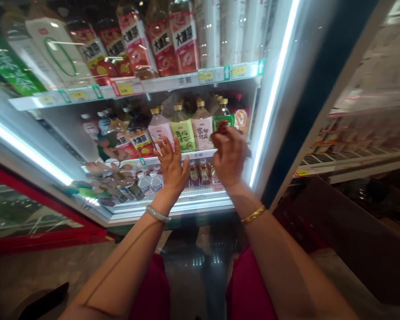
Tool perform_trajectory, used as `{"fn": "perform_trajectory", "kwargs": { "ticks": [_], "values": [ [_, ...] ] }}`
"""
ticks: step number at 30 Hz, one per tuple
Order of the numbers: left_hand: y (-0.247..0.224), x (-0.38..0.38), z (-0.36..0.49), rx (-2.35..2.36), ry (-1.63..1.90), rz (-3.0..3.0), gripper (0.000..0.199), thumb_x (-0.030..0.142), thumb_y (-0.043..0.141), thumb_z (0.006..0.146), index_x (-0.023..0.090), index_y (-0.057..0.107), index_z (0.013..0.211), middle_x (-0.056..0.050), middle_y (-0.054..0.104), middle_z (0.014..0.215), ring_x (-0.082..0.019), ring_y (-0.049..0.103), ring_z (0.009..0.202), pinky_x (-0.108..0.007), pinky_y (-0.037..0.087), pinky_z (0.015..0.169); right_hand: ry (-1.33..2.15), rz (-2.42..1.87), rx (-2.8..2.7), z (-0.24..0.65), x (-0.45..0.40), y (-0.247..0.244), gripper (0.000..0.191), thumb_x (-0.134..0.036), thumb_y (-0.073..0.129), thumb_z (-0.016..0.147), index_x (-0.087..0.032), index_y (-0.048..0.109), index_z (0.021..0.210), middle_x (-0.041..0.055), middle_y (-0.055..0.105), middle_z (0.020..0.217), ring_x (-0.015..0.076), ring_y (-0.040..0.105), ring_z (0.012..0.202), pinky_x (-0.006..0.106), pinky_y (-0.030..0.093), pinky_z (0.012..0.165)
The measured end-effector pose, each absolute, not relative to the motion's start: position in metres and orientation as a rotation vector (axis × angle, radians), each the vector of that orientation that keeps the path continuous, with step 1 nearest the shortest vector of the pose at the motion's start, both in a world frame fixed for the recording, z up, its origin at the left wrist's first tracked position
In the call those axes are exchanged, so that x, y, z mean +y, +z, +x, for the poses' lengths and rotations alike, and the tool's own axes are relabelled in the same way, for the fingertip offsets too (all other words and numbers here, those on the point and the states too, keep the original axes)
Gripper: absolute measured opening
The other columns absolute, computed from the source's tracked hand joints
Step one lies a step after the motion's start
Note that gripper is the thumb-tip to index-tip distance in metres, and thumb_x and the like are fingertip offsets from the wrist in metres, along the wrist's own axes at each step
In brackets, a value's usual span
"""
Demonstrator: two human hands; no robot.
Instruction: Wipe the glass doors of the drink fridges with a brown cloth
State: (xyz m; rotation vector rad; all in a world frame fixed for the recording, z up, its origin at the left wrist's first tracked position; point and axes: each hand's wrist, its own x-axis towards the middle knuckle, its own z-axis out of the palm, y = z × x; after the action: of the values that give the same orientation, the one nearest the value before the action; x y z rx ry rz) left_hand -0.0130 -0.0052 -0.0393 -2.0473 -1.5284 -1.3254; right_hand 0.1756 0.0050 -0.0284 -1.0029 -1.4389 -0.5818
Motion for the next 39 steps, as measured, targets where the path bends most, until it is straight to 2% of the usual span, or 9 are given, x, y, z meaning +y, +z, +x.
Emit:
{"fn": "perform_trajectory", "kwargs": {
  "ticks": [5,13,18,22,28,31,35,39],
  "values": [
    [-0.051,-0.006,0.007,-1.533,-1.274,-2.12,0.071,0.025,0.053,0.095,0.018,0.03,0.162,-0.013,0.006,0.172,-0.032,-0.008,0.159,-0.064,-0.017,0.123,-0.653,-0.931,-1.846,0.159,-0.001,-0.042,0.03,-0.024,0.059,0.095,-0.033,0.064,0.123,0.0005,0.061,0.14,0.0217,0.05,0.131,0.042,0.036,0.115],
    [-0.057,-0.004,0.017,-1.507,-1.199,-2.138,0.073,0.024,0.054,0.094,0.014,0.03,0.161,-0.014,0.004,0.172,-0.03,-0.012,0.159,-0.059,-0.008,0.128,-0.585,-1.054,-1.365,0.216,0.007,-0.024,0.044,-0.012,0.057,0.079,-0.024,0.06,0.122,0.0099,0.056,0.139,0.0269,0.051,0.128,0.046,0.043,0.108],
    [-0.063,-0.001,0.024,-1.512,-1.172,-2.147,0.072,0.026,0.056,0.092,0.016,0.034,0.16,-0.013,0.009,0.172,-0.029,-0.009,0.16,-0.059,-0.013,0.126,-0.587,-1.065,-1.625,0.175,-0.003,-0.045,0.032,-0.022,0.061,0.089,-0.027,0.065,0.119,0.0068,0.056,0.142,0.0269,0.047,0.131,0.045,0.037,0.111],
    [-0.068,0.001,0.025,-1.503,-1.138,-2.153,0.07,0.027,0.052,0.095,0.018,0.031,0.161,-0.01,0.005,0.173,-0.027,-0.013,0.159,-0.058,-0.015,0.125,-0.646,-0.901,-1.836,0.188,0.0,-0.045,0.024,-0.028,0.056,0.096,-0.028,0.066,0.118,0.0043,0.06,0.137,0.0232,0.051,0.126,0.042,0.04,0.107],
    [-0.07,0.001,0.015,-1.454,-1.069,-2.197,0.069,0.028,0.047,0.098,0.017,0.024,0.162,-0.01,0.008,0.173,-0.023,-0.013,0.159,-0.052,-0.015,0.126,-0.563,-1.061,-1.522,0.2,0.01,-0.036,0.033,-0.024,0.057,0.089,-0.02,0.062,0.121,0.0152,0.05,0.142,0.0304,0.044,0.129,0.051,0.038,0.106],
    [-0.074,0.001,0.007,-1.411,-1.087,-2.18,0.07,0.029,0.043,0.099,0.014,0.02,0.163,-0.011,0.012,0.173,-0.02,-0.01,0.159,-0.048,-0.012,0.128,-0.546,-1.069,-1.628,0.165,0.001,-0.047,0.033,-0.023,0.059,0.088,-0.024,0.063,0.12,0.0105,0.05,0.145,0.0306,0.042,0.132,0.052,0.036,0.107],
    [-0.079,0.001,-0.008,-1.476,-1.132,-2.067,0.068,0.031,0.039,0.1,0.012,0.02,0.163,-0.013,0.015,0.172,-0.02,-0.009,0.159,-0.049,-0.013,0.128,-0.563,-0.914,-1.877,0.14,-0.005,-0.054,0.027,-0.027,0.058,0.093,-0.028,0.065,0.119,0.0047,0.058,0.139,0.0261,0.047,0.126,0.045,0.037,0.107],
    [-0.078,0.001,-0.028,-1.484,-1.092,-2.039,0.069,0.036,0.041,0.101,0.011,0.022,0.162,-0.015,0.014,0.171,-0.023,-0.006,0.16,-0.052,-0.011,0.128,-0.563,-0.98,-1.723,0.144,0.001,-0.042,0.031,-0.021,0.056,0.09,-0.026,0.065,0.12,0.0079,0.055,0.142,0.0292,0.047,0.128,0.048,0.037,0.107]
  ]
}}
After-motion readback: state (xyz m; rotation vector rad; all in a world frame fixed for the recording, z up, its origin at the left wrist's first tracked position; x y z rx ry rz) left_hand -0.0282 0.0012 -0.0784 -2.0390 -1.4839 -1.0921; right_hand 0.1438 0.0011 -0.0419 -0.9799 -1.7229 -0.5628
